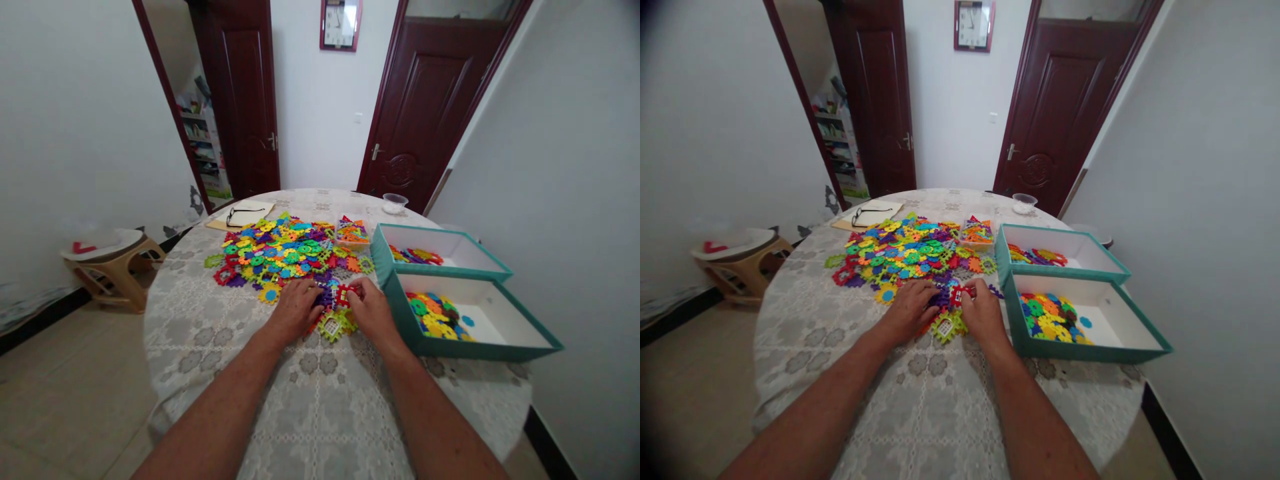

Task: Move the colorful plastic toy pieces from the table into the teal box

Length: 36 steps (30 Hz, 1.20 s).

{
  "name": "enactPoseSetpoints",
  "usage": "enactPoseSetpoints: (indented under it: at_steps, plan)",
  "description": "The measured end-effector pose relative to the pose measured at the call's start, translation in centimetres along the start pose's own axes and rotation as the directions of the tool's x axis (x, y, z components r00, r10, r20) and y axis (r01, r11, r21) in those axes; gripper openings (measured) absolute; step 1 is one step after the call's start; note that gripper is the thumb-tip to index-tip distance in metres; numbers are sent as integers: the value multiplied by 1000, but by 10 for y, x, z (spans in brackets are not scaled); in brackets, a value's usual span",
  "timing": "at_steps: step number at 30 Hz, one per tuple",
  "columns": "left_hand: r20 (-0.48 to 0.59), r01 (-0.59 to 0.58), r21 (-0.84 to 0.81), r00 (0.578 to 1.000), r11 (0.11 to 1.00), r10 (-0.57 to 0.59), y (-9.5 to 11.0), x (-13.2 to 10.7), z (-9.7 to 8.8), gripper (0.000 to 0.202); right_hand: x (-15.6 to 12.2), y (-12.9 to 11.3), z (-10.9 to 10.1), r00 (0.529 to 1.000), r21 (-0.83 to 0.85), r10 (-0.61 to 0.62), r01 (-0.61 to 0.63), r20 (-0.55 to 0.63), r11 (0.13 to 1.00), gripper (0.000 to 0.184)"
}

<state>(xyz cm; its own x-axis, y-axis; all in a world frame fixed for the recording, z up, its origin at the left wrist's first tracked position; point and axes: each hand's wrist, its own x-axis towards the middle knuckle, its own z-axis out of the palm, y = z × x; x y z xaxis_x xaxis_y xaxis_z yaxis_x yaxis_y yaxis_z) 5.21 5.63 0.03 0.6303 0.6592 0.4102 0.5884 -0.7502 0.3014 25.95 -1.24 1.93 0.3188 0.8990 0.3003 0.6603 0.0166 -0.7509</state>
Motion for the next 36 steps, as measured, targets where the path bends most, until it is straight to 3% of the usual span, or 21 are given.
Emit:
enactPoseSetpoints:
  at_steps: [8, 12, 19, 22, 27, 32, 36]
  plan:
    - [-79, -61, -30, 995, 998, 58, -8, 2, 0, 9, -1, -7, 0, 1000, 10, 0, 0, 14, 1000, 19]
    - [-164, -103, -92, 983, 990, 87, -10, 4, -4, 13, -2, -13, 0, 999, 92, -34, 37, -30, 995, 19]
    - [-302, 79, -202, 943, 976, -139, -8, 1, -9, 22, -2, -13, -5, 995, 226, -23, 44, -92, 973, 19]
    - [-281, 153, -283, 931, 947, -234, -2, -1, -13, 24, -2, -10, -5, 998, 271, -46, 55, -39, 961, 18]
    - [-126, 228, -484, 937, 845, -325, 12, 2, -19, 26, -8, -14, 0, 985, 318, -112, 65, 132, 946, 16]
    - [-15, 213, -542, 965, 813, -262, 18, 3, -21, 31, -10, -17, 4, 978, 403, -104, 22, 182, 915, 21]
    - [50, 68, -410, 997, 910, -52, 17, -3, -20, 32, -3, -13, -4, 994, 394, 2, -47, 113, 918, 38]
